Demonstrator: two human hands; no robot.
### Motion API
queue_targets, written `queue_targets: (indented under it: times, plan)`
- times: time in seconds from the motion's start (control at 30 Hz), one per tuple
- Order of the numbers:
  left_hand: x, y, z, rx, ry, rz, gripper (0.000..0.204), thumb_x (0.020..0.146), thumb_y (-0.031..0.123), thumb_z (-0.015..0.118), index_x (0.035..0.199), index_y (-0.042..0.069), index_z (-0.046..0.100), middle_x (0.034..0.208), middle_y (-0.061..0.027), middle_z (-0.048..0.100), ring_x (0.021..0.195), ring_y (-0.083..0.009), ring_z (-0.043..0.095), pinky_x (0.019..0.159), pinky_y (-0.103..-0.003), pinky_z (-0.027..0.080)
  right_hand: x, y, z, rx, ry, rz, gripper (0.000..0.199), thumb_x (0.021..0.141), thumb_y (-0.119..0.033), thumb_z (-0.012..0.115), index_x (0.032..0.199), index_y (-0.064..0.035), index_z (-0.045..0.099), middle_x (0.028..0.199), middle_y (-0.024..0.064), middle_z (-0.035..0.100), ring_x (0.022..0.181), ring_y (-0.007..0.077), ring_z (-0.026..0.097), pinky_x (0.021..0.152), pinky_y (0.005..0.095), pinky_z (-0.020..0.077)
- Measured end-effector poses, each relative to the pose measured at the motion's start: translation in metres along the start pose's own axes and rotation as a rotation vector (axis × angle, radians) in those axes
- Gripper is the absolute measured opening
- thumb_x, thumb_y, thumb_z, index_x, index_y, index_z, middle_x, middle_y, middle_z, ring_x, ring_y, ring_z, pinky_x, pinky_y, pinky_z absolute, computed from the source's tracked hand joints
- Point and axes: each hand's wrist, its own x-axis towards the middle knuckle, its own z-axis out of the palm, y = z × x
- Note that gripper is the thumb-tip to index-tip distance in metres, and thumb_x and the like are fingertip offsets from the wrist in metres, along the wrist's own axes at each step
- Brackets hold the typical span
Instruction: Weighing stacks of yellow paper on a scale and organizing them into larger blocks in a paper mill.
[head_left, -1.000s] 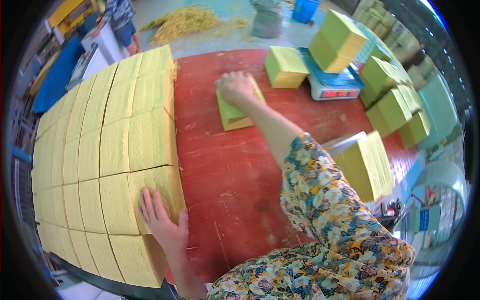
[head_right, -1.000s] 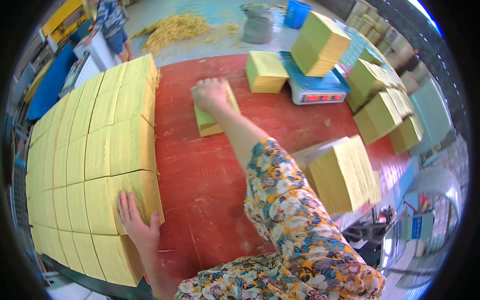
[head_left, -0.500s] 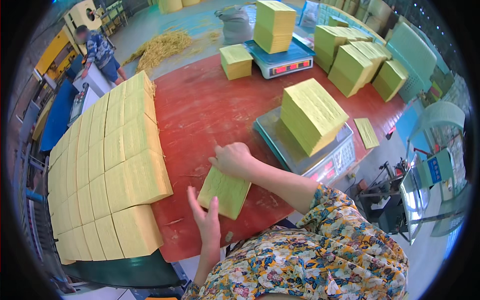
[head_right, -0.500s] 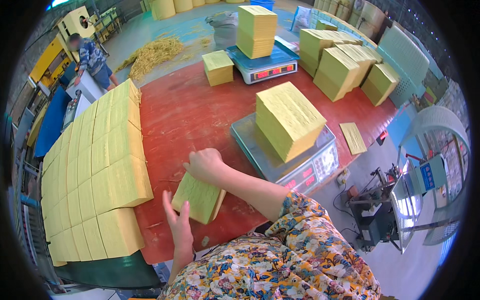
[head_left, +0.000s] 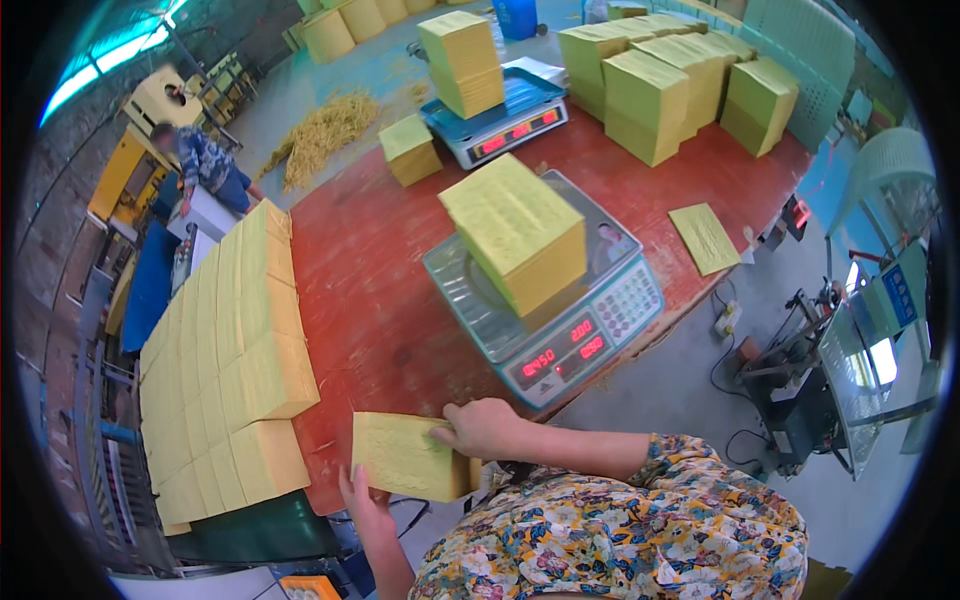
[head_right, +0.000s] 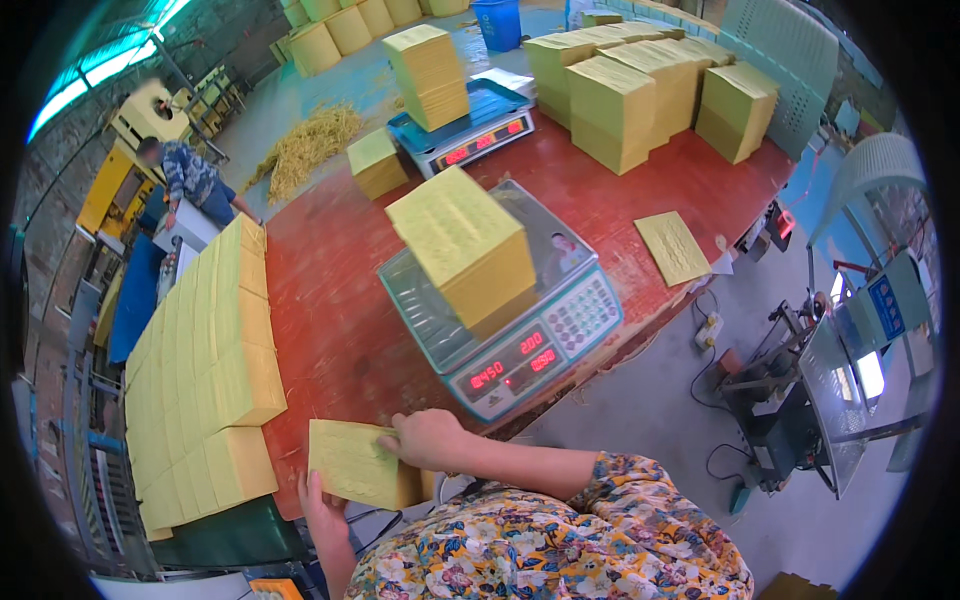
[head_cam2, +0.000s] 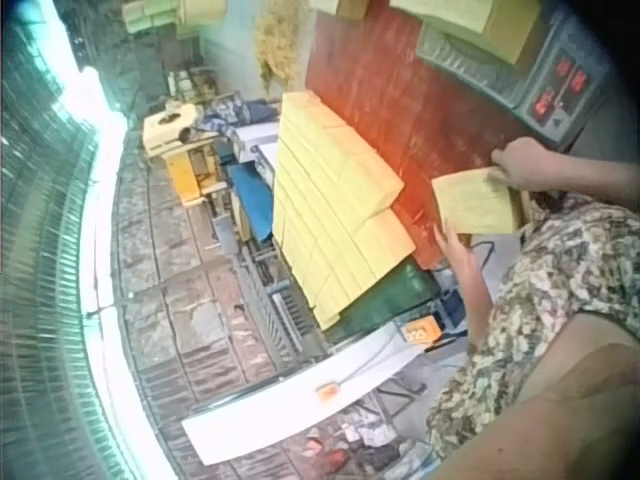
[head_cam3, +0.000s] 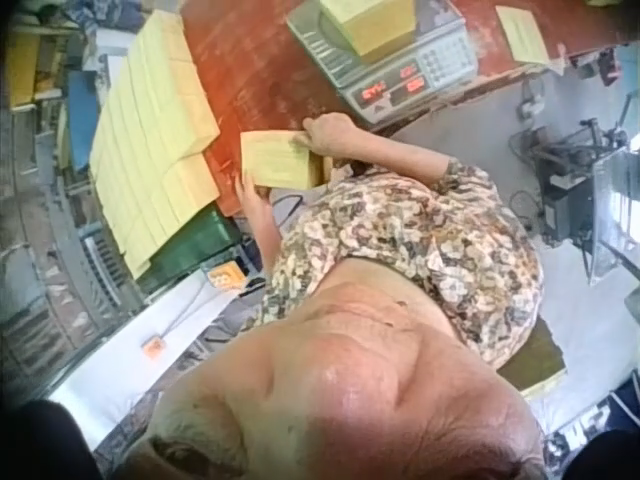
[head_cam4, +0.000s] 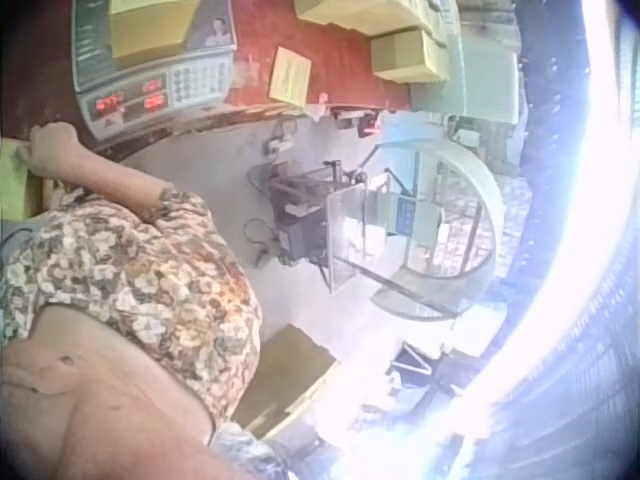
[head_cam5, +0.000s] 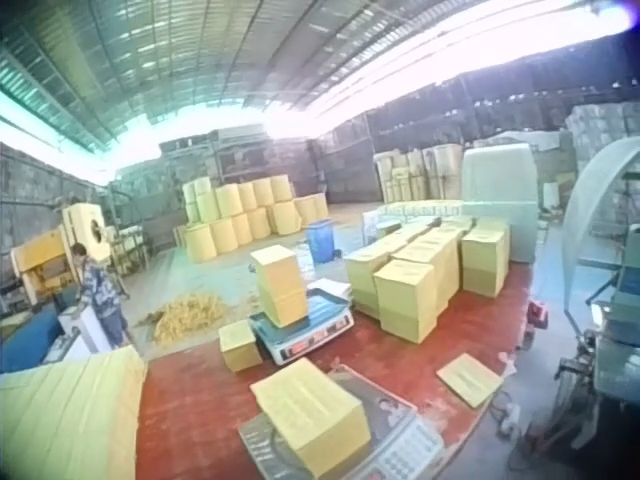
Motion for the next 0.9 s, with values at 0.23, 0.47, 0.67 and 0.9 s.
queue_targets:
  times: [0.23,0.47,0.67,0.9]
  plan:
    - [-0.053,-0.048,0.029,-0.223,-0.108,-0.314,0.065,0.096,0.051,0.052,0.148,0.015,0.036,0.142,-0.0105,0.048,0.126,-0.0308,0.051,0.095,-0.055,0.046,-0.012,0.022,0.010,0.092,0.025,-0.113,0.057,0.097,-0.054,0.043,0.105,0.0003,0.060,0.083,0.0240,0.070,0.081,0.0403,0.070,0.073,0.0509,0.0545]
    - [-0.055,-0.064,0.036,-0.372,-0.204,-0.196,0.063,0.098,0.053,0.046,0.148,0.014,0.038,0.146,-0.0114,0.047,0.131,-0.0309,0.049,0.104,-0.053,0.043,-0.023,0.035,0.020,0.127,-0.031,-0.161,0.058,0.095,-0.055,0.047,0.104,0.0013,0.057,0.083,0.0246,0.069,0.079,0.0419,0.069,0.073,0.0531,0.0535]
    - [-0.054,-0.067,0.035,-0.377,-0.122,-0.135,0.061,0.098,0.045,0.051,0.147,0.010,0.039,0.144,-0.0098,0.050,0.130,-0.0286,0.050,0.106,-0.048,0.043,-0.027,0.063,0.023,0.282,-0.067,-0.185,0.053,0.096,-0.050,0.050,0.109,0.0006,0.059,0.091,0.0248,0.069,0.089,0.0428,0.067,0.079,0.0506,0.0517]
    - [-0.069,-0.073,0.019,-0.418,-0.142,-0.169,0.057,0.099,0.042,0.051,0.144,0.008,0.043,0.142,-0.0101,0.052,0.129,-0.0282,0.051,0.107,-0.047,0.042,-0.044,0.101,0.053,0.510,-0.098,-0.092,0.039,0.097,-0.036,0.055,0.114,-0.0017,0.061,0.095,0.0240,0.069,0.093,0.0413,0.066,0.081,0.0477,0.0511]
